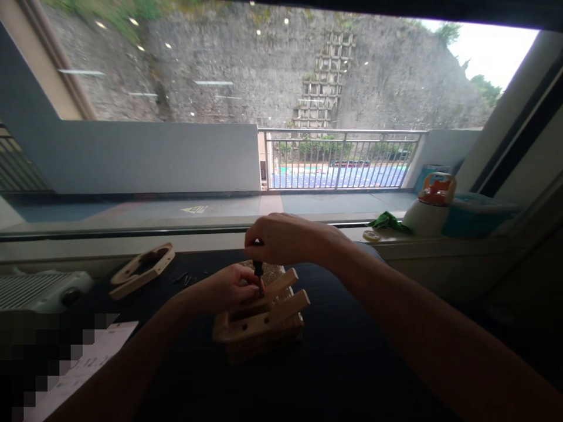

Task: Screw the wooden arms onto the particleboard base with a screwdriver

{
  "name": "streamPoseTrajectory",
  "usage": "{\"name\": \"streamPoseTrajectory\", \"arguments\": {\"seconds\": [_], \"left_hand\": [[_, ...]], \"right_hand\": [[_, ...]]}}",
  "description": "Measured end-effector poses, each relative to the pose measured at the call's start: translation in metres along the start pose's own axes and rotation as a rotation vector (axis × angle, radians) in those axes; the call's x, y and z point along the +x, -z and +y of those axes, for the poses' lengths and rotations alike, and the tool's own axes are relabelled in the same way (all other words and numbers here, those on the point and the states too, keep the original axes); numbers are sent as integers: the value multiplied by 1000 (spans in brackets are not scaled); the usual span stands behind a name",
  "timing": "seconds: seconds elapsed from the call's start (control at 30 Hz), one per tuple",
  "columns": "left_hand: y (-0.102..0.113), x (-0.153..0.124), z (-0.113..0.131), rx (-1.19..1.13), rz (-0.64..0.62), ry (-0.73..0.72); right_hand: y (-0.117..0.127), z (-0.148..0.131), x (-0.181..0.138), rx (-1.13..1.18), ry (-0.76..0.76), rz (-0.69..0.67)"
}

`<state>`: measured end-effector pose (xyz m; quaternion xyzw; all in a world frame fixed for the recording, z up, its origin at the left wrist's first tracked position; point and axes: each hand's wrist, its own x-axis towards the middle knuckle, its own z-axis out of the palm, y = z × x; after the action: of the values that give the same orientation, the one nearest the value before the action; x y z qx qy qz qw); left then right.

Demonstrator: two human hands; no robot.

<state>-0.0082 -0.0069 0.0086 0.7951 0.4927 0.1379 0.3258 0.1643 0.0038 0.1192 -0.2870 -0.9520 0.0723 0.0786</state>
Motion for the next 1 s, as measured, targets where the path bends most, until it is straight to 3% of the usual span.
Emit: {"name": "streamPoseTrajectory", "arguments": {"seconds": [0.2,0.57,1.0], "left_hand": [[4,-2,7,14,-7,43],[2,-2,5,31,4,32],[1,0,9,0,12,71]], "right_hand": [[0,4,-7,87,-12,26],[-40,24,-6,393,-137,301],[-47,28,-1,449,-27,284]]}}
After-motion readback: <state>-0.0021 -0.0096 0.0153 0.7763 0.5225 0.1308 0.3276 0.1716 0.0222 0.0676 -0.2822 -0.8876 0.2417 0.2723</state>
